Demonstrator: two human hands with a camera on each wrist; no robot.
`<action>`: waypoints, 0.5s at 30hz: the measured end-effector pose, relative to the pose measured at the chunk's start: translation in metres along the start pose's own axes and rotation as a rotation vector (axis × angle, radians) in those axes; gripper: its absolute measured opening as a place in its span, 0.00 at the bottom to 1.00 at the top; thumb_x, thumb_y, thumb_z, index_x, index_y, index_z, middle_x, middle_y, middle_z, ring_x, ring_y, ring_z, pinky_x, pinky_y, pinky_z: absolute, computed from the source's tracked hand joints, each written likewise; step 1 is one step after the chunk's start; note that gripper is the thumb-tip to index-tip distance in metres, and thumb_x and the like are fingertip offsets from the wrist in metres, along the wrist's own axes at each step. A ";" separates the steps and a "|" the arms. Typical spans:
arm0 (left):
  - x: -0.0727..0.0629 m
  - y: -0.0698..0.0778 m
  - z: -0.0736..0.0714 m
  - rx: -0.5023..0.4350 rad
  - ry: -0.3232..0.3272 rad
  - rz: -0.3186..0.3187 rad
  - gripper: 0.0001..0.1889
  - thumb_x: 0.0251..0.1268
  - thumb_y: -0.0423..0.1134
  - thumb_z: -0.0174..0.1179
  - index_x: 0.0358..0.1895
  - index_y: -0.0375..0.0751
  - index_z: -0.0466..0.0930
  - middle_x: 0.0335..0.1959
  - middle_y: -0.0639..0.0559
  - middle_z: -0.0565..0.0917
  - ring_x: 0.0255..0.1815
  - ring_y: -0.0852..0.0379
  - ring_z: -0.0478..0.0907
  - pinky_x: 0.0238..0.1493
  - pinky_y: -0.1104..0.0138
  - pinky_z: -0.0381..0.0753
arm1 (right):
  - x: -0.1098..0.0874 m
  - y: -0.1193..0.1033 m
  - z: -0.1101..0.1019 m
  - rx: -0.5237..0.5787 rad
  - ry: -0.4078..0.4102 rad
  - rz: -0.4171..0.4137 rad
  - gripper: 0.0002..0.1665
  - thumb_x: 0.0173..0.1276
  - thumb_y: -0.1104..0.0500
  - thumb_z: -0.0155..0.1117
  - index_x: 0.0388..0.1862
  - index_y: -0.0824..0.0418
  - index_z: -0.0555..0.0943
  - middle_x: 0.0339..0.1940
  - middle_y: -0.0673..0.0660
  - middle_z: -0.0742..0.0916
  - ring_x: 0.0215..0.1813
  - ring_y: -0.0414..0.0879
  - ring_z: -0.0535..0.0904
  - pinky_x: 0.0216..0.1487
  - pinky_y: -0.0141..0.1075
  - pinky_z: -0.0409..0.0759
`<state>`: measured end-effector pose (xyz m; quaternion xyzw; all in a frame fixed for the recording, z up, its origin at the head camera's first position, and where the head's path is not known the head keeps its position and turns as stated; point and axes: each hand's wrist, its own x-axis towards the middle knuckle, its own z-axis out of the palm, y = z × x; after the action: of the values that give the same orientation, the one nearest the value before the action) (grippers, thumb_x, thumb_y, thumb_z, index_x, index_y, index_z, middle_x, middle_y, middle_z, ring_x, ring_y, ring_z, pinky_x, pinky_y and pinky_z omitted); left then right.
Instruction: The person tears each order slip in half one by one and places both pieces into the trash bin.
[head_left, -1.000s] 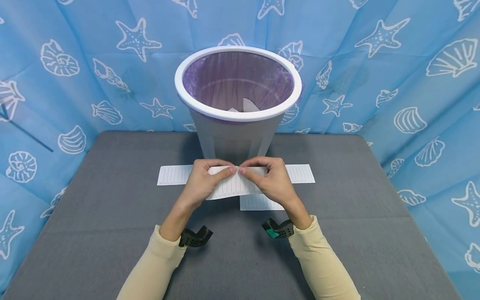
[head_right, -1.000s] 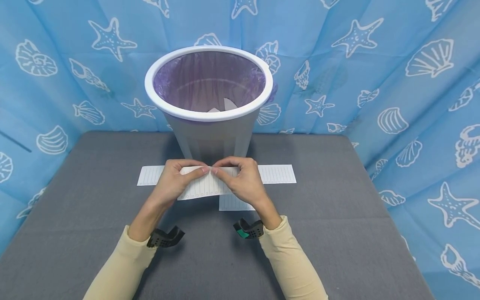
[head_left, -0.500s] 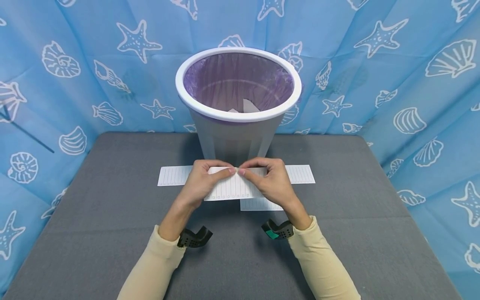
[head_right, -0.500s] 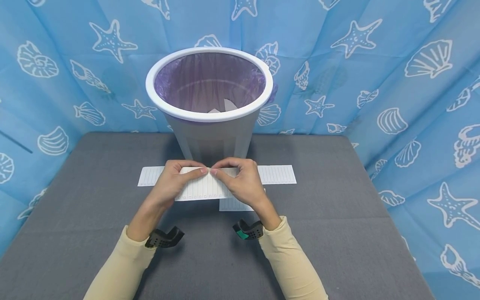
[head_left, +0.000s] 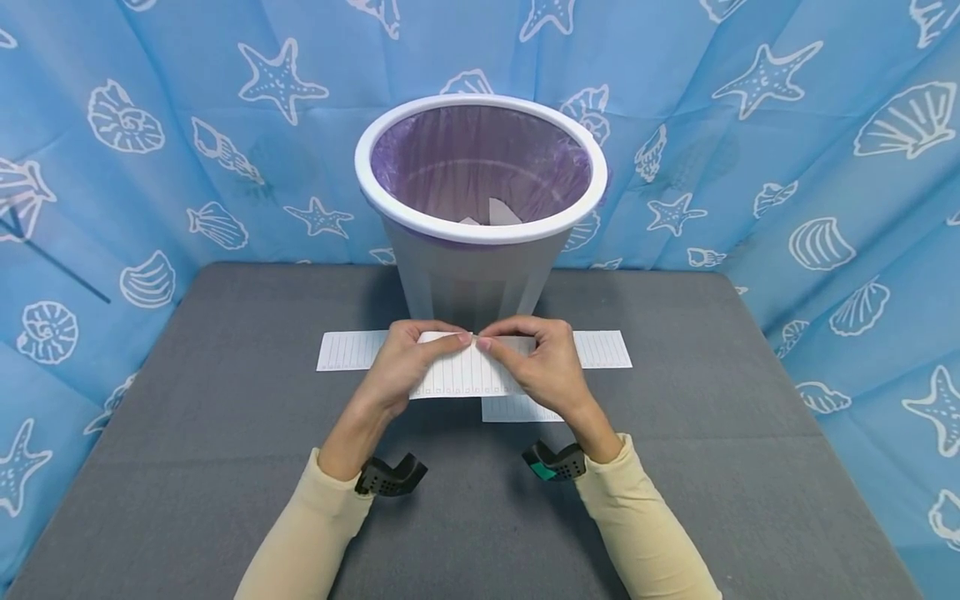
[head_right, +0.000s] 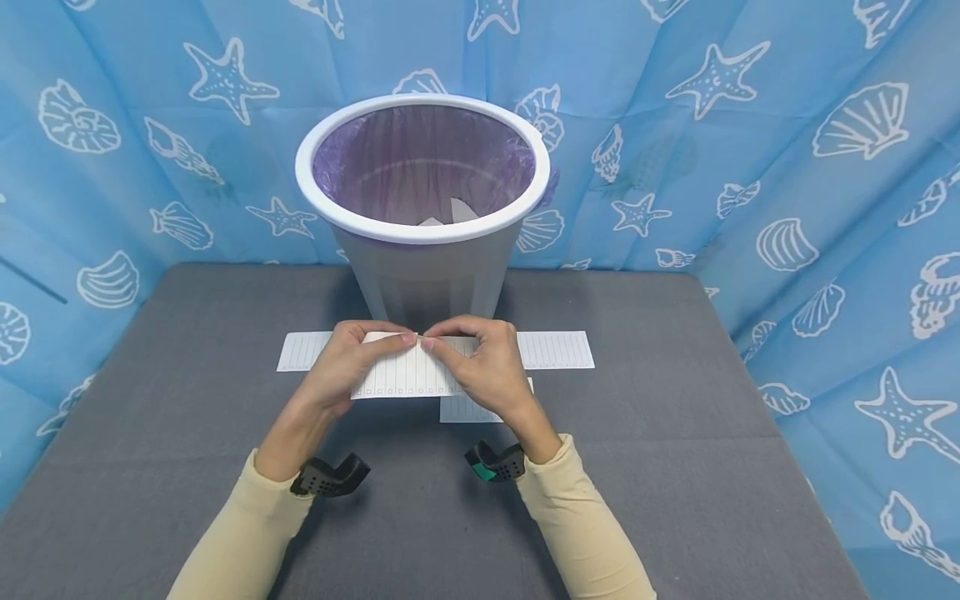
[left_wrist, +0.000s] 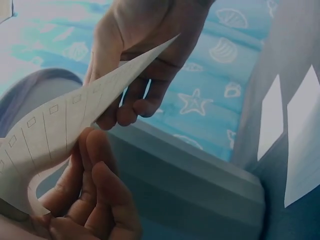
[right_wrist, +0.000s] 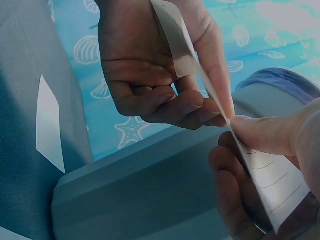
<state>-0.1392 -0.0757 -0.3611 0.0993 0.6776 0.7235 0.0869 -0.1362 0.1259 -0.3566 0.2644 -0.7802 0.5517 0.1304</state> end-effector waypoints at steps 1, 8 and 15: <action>0.000 0.000 0.000 -0.004 0.002 -0.008 0.13 0.68 0.33 0.65 0.45 0.23 0.86 0.40 0.40 0.88 0.42 0.51 0.81 0.43 0.63 0.78 | 0.000 0.000 0.000 -0.001 0.002 -0.001 0.02 0.64 0.65 0.74 0.35 0.63 0.90 0.32 0.54 0.91 0.33 0.46 0.85 0.34 0.36 0.79; 0.001 0.000 -0.002 -0.058 -0.021 -0.012 0.13 0.70 0.32 0.63 0.46 0.20 0.84 0.37 0.43 0.88 0.34 0.56 0.83 0.35 0.67 0.80 | 0.000 -0.001 0.001 0.008 0.012 -0.007 0.02 0.64 0.66 0.74 0.36 0.64 0.90 0.33 0.54 0.91 0.35 0.47 0.86 0.37 0.38 0.81; 0.001 0.000 -0.002 -0.162 -0.055 -0.033 0.15 0.72 0.31 0.61 0.51 0.17 0.81 0.32 0.45 0.89 0.27 0.56 0.87 0.28 0.67 0.84 | 0.000 -0.001 0.000 0.051 0.031 0.000 0.03 0.64 0.68 0.74 0.36 0.65 0.90 0.34 0.56 0.91 0.36 0.48 0.86 0.38 0.35 0.81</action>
<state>-0.1404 -0.0774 -0.3611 0.1005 0.6157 0.7715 0.1253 -0.1353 0.1258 -0.3555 0.2592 -0.7639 0.5752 0.1357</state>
